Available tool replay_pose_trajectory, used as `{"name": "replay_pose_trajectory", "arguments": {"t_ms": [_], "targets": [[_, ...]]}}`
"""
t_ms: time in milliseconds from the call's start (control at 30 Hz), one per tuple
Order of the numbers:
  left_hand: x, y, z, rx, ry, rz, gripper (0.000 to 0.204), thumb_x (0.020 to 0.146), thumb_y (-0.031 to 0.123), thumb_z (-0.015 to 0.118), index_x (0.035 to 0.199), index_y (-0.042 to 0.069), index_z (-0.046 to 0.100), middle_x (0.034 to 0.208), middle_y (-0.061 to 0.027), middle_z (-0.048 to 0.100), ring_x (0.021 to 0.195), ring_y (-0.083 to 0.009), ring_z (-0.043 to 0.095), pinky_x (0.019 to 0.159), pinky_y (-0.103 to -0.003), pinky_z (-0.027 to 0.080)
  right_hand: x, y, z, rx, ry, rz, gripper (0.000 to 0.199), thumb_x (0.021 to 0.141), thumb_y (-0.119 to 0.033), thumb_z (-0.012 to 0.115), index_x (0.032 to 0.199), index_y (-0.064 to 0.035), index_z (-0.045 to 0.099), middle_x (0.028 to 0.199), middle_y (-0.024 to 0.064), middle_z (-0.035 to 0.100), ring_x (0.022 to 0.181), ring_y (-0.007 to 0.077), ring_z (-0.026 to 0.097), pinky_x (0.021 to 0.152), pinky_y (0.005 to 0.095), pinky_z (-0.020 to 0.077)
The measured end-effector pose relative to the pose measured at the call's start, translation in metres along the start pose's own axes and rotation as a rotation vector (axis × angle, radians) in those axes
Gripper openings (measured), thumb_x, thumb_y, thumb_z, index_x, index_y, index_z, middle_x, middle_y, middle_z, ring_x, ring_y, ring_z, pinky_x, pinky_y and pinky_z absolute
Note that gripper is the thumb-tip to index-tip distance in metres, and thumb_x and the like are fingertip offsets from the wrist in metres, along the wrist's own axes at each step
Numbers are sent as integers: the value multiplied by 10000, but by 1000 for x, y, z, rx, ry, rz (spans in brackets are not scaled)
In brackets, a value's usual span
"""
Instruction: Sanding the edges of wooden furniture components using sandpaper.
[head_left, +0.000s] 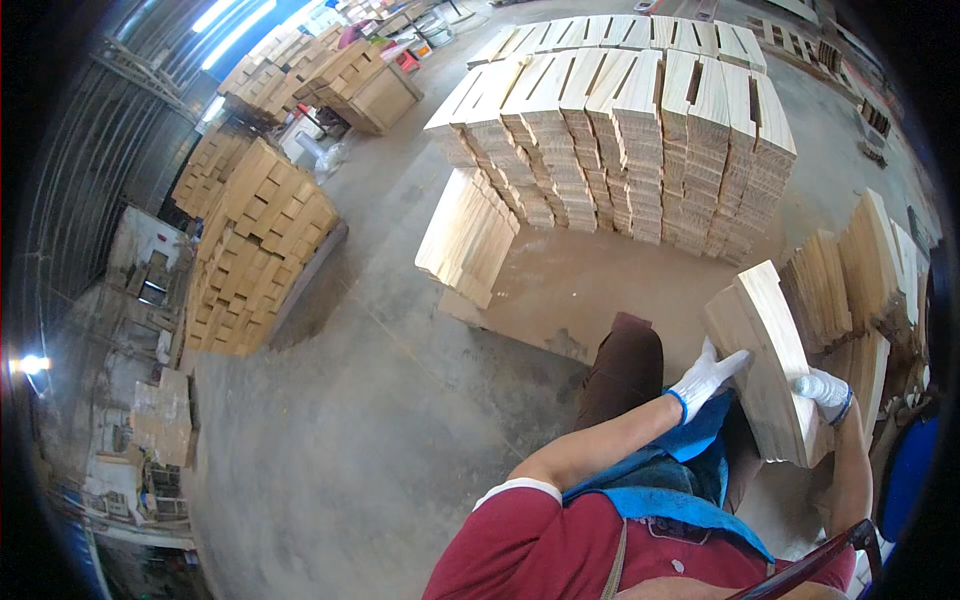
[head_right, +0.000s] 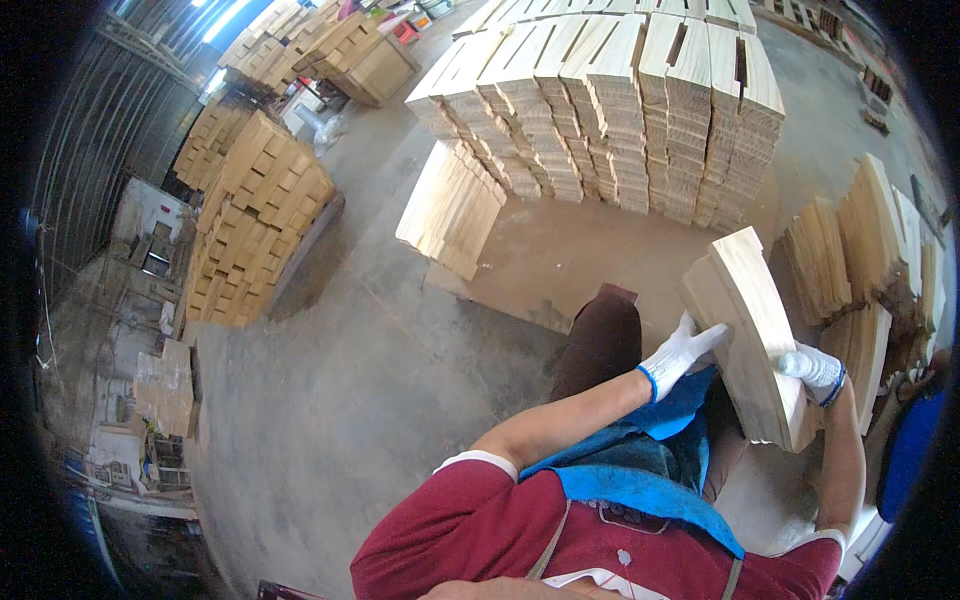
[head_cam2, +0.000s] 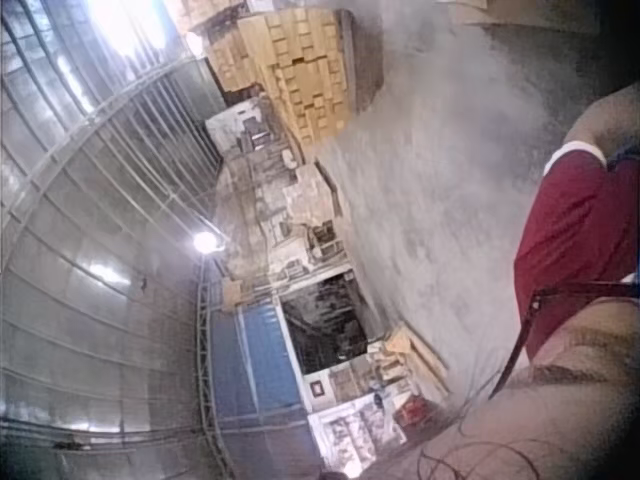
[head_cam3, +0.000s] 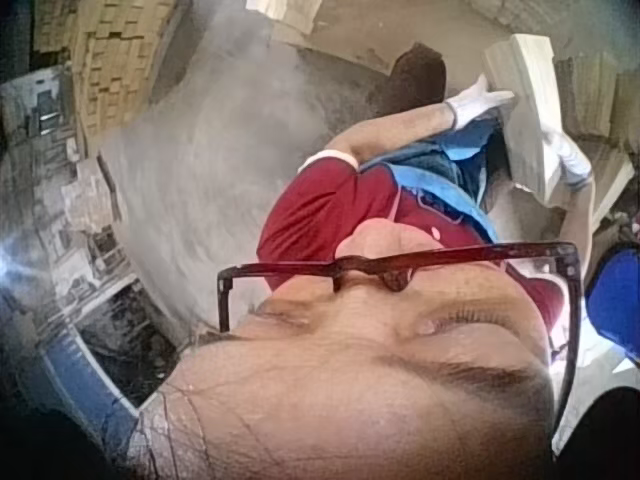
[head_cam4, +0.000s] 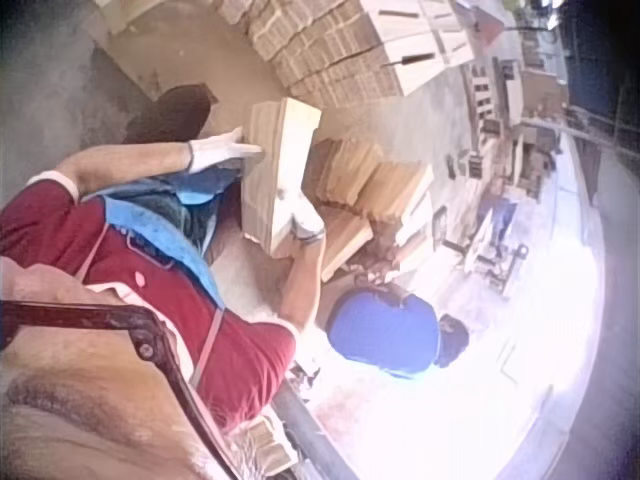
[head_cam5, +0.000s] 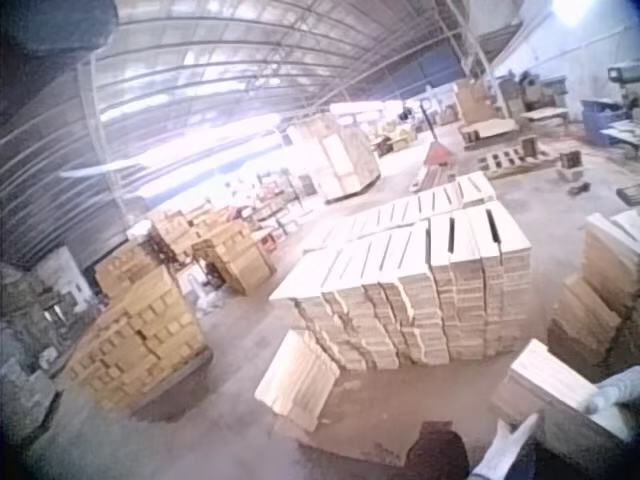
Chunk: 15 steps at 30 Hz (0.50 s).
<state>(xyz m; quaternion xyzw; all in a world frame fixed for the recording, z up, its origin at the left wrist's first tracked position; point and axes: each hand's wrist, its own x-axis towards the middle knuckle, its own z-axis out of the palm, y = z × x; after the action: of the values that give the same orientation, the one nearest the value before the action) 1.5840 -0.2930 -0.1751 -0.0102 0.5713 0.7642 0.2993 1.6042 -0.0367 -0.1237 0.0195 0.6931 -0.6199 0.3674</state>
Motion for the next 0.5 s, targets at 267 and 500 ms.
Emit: {"name": "replay_pose_trajectory", "arguments": {"t_ms": [267,500], "targets": [[-8,2,-3,-33,99,-47,516,922,362,583,1254,55,335,1202,-132,506,1096,-226,533,911,-380,464,12,1,9,-1,-34,-73,1061,619,-567,781,1385,45,377,1316,154,514,1186,226,491,1016,358,385],[-20,26,-5,-655,135,281,461,979,399,445,1305,73,427,1287,-79,506,1163,-224,519,922,-384,479,26,-55,63,-253,-48,-524,1343,494,-383,910,1498,-32,90,1505,138,275,1382,206,261,1123,359,235]]}}
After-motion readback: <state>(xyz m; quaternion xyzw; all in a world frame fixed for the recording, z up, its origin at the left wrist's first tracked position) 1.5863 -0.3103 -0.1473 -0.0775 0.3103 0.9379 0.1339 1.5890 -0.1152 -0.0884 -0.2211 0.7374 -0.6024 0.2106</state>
